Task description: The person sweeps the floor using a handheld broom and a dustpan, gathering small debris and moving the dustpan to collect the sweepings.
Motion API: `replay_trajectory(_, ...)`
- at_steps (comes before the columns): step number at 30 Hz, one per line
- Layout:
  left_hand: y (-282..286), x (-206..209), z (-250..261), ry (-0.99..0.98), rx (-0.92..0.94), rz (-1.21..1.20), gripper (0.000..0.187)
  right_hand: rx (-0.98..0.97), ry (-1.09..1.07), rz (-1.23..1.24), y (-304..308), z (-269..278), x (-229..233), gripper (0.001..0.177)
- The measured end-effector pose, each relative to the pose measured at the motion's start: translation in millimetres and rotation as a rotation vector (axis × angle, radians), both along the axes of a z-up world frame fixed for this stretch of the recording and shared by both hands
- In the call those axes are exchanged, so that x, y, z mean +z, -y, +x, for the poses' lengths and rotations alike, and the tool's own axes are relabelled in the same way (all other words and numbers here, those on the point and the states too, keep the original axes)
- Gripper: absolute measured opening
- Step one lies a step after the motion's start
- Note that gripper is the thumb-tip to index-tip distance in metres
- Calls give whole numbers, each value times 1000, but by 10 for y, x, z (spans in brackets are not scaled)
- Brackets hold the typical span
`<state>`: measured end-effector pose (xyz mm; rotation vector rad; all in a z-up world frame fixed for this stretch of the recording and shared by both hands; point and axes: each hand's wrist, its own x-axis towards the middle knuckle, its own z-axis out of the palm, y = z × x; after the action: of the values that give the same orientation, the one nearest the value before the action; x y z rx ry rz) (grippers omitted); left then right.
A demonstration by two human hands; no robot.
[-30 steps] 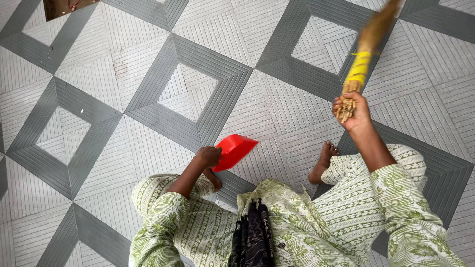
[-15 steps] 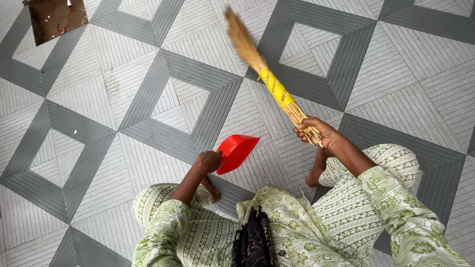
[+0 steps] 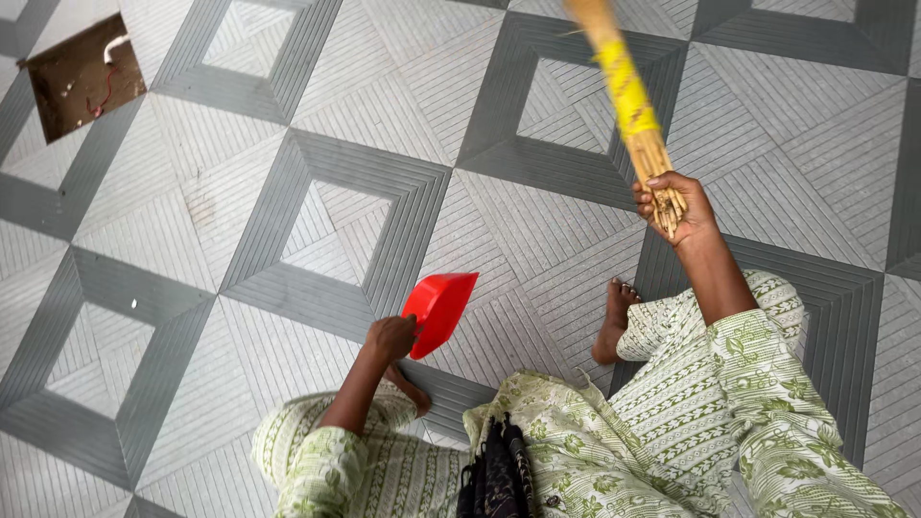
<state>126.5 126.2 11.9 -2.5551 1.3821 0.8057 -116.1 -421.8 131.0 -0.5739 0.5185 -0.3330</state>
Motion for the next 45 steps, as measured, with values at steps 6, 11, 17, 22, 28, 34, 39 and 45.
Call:
replay_trajectory(6,-278,-29,35,11,0,28,29,-406,-165,-20,361,-179,-470,25)
replay_trajectory(11,-415,-179,77,80,-2,-59,26,-666,-36,336,784,-584,-755,17)
replay_trajectory(17,-239,-131,72,79,-32,6,24,-768,-19,344,833,-699,-838,18)
replay_trajectory(22,122,188,5,26,-7,63,29,-744,-95,331,656,-573,-742,15)
replay_trajectory(28,345,328,-4,26,-28,73,28,-487,-16,255,370,-227,-629,19)
replay_trajectory(34,343,246,-1,36,-40,47,31,-257,-98,189,-166,164,-609,19)
replay_trajectory(39,294,186,7,62,-60,38,28,-54,-237,113,-694,378,-488,22)
replay_trajectory(45,357,355,-74,54,-55,66,29,216,-311,-60,-1230,443,-284,31)
